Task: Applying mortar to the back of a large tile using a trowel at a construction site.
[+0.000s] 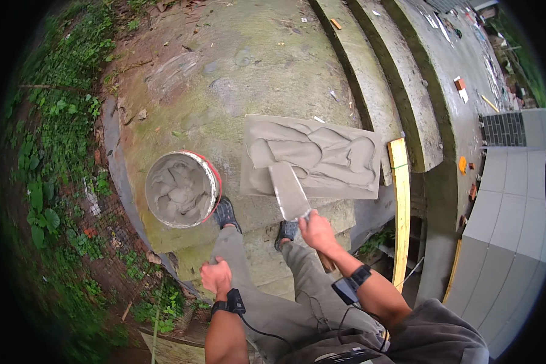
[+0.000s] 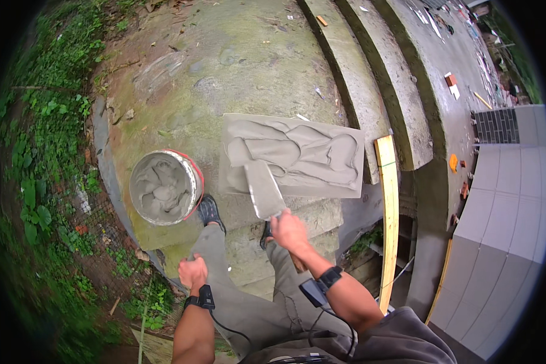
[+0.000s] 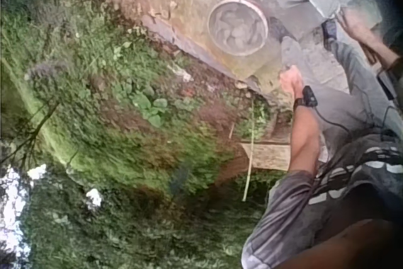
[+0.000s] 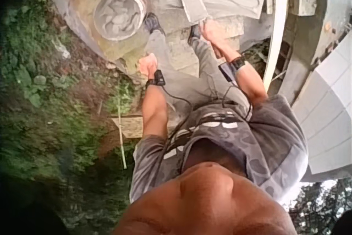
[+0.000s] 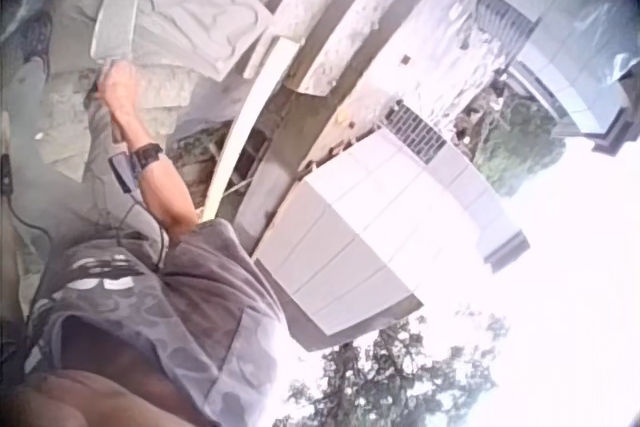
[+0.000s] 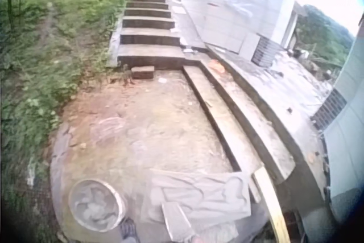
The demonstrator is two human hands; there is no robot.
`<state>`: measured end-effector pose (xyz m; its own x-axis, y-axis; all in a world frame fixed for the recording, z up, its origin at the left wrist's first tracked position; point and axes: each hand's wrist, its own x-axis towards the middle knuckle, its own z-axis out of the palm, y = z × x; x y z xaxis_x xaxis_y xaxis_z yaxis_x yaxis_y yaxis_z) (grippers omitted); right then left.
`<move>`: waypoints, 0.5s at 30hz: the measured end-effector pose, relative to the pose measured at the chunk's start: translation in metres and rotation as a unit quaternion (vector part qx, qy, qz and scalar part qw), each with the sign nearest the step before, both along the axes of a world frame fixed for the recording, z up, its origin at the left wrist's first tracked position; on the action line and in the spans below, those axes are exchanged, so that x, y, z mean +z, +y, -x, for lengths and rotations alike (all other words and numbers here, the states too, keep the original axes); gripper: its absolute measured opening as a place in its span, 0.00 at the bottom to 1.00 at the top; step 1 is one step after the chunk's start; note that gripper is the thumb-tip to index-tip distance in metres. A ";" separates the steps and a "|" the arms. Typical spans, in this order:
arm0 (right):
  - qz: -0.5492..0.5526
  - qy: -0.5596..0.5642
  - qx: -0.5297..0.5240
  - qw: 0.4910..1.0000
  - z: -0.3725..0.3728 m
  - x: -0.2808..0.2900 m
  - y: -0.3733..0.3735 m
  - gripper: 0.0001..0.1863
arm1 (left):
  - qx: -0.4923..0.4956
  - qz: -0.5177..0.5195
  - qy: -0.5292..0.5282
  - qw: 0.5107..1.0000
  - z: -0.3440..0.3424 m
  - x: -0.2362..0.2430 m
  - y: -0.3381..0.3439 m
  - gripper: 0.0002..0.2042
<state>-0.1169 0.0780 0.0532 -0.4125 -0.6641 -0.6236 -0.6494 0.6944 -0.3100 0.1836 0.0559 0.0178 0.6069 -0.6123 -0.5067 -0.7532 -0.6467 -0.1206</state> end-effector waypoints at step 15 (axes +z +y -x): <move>-0.050 0.129 -0.174 0.975 0.083 -0.001 0.108 0.25 | -0.022 -0.005 -0.016 1.000 -0.003 -0.007 -0.002 0.25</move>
